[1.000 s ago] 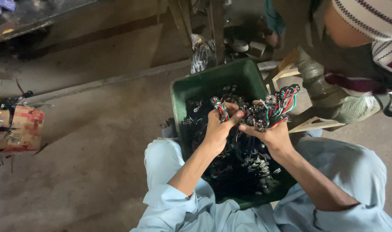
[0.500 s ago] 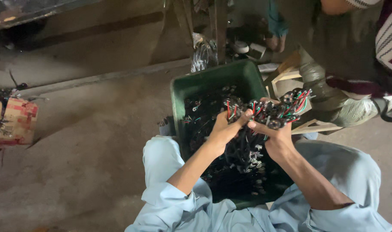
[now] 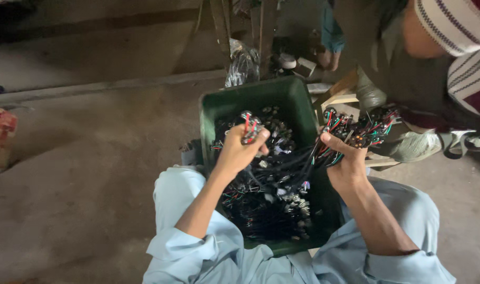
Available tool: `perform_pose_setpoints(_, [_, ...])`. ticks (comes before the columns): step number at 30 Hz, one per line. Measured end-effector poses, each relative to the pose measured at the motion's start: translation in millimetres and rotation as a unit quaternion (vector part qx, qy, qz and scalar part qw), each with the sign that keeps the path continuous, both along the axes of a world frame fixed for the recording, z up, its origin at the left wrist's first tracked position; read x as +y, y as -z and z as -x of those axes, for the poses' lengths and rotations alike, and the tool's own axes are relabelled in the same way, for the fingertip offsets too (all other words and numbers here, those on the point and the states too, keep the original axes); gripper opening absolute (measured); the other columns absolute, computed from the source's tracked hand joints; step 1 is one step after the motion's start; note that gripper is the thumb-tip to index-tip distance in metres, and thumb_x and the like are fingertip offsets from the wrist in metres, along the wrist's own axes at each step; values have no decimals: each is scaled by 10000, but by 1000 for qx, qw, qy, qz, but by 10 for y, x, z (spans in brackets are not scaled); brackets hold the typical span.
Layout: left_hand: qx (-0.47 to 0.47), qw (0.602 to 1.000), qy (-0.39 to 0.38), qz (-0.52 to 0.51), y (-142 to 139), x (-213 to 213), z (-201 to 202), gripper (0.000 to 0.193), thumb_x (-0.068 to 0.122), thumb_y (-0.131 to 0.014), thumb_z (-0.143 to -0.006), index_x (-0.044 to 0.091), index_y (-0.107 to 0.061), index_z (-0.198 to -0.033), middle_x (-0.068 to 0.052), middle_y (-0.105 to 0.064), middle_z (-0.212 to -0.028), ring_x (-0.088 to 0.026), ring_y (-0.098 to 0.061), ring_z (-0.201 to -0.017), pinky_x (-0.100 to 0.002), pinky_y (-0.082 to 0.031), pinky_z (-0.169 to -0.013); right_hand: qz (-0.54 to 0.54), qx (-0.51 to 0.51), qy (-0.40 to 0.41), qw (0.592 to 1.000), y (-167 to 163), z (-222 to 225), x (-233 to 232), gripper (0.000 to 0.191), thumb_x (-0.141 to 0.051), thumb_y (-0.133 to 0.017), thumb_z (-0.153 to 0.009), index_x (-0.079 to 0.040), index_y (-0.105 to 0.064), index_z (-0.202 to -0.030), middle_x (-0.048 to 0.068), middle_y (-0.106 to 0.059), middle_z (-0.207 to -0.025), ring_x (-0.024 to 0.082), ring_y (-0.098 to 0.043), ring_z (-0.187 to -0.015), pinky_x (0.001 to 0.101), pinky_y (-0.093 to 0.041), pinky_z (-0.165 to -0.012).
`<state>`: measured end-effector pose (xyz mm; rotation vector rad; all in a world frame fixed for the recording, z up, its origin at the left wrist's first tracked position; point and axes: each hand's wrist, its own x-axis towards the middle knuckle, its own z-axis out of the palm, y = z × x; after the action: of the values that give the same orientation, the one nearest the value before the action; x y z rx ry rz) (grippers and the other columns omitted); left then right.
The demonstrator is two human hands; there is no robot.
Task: The person sits on the floor with a green tub of wire harnesses on their lap. They gather handfuls of cables, align the connectors, and bunch the harnesses together into bundles, occasionally reaching into the tub to pull out more cables.
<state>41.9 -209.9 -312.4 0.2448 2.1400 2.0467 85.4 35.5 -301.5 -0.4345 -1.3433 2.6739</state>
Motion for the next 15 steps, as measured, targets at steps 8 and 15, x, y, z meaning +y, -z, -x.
perform_pose_setpoints(8, [67,980,-133,132,-309,-265,60,283,314,-715,-954,46,-746,-867,-17,-718,-635,-76,-682,-597,-264,-510,-589,-67,9,74,995,-166,33,1,553,149,-766,-719,-93,-622,-1195,14,-664,-1057,169,-666,-964,333,-574,-818])
perform_pose_setpoints(15, [94,963,-220,124,-141,-440,148,247,282,-700,-980,50,-733,-902,-34,-718,-649,-86,-702,-609,-252,-511,-591,-28,44,68,996,-87,58,107,506,144,-758,-771,-77,-602,-1199,31,-640,-1044,186,-653,-960,342,-549,-830])
